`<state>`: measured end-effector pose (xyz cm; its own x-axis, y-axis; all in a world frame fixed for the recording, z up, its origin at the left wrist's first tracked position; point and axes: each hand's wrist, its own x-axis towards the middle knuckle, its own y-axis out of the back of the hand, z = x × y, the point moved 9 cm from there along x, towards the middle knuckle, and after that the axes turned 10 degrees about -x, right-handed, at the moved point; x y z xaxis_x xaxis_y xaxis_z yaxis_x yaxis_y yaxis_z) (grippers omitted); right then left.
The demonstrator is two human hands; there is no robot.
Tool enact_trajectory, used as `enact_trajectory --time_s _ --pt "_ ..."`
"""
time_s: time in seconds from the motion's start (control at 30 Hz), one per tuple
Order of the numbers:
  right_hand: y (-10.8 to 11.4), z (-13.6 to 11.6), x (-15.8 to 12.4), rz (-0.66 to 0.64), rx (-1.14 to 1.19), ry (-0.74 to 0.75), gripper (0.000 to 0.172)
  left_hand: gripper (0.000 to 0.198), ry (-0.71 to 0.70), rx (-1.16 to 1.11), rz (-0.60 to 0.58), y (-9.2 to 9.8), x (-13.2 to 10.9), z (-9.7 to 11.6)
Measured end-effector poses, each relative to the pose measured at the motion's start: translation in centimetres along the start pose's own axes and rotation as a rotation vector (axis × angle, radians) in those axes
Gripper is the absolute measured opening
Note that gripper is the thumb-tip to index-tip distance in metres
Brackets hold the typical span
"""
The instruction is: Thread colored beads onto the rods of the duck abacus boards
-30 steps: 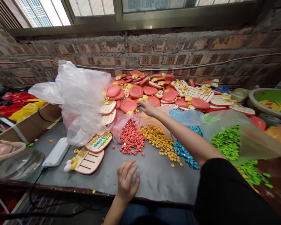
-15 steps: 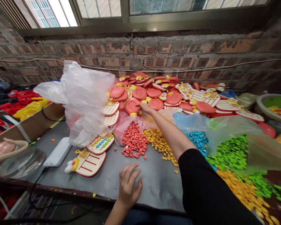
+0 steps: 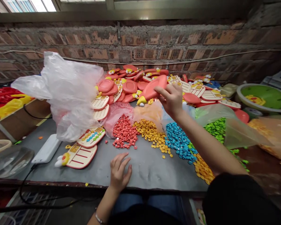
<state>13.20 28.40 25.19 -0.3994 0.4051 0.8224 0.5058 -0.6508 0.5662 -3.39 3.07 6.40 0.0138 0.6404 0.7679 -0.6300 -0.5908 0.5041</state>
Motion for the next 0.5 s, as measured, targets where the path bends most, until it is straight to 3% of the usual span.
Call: enact_trajectory --time_s 0.1,0.17,0.2,0.33,0.4,0.5 --pt "7.2 -0.2 -2.7 0.140 0.037 -0.090 0.030 0.030 -0.016 0.015 0.010 0.1 -0.1 0.2" --pt "9.2 -0.4 -5.0 0.106 0.200 -0.178 0.034 0.032 -0.024 0.020 0.021 0.3 -0.1 0.2" --pt "9.1 -0.5 -6.4 0.039 0.328 -0.225 0.035 0.032 -0.028 0.020 0.025 0.3 -0.1 0.3" --pt "3.1 -1.6 -14.5 -0.351 0.861 -0.595 0.035 0.036 -0.040 0.008 0.038 0.6 -0.1 0.4" --pt "-0.1 -2.8 -18.8 -0.467 0.967 -0.756 0.035 0.038 -0.038 -0.001 0.042 0.8 -0.1 0.4" --pt "-3.4 -5.0 -23.6 -0.581 0.956 -0.832 0.031 0.038 -0.021 -0.012 0.010 0.6 -0.2 0.4"
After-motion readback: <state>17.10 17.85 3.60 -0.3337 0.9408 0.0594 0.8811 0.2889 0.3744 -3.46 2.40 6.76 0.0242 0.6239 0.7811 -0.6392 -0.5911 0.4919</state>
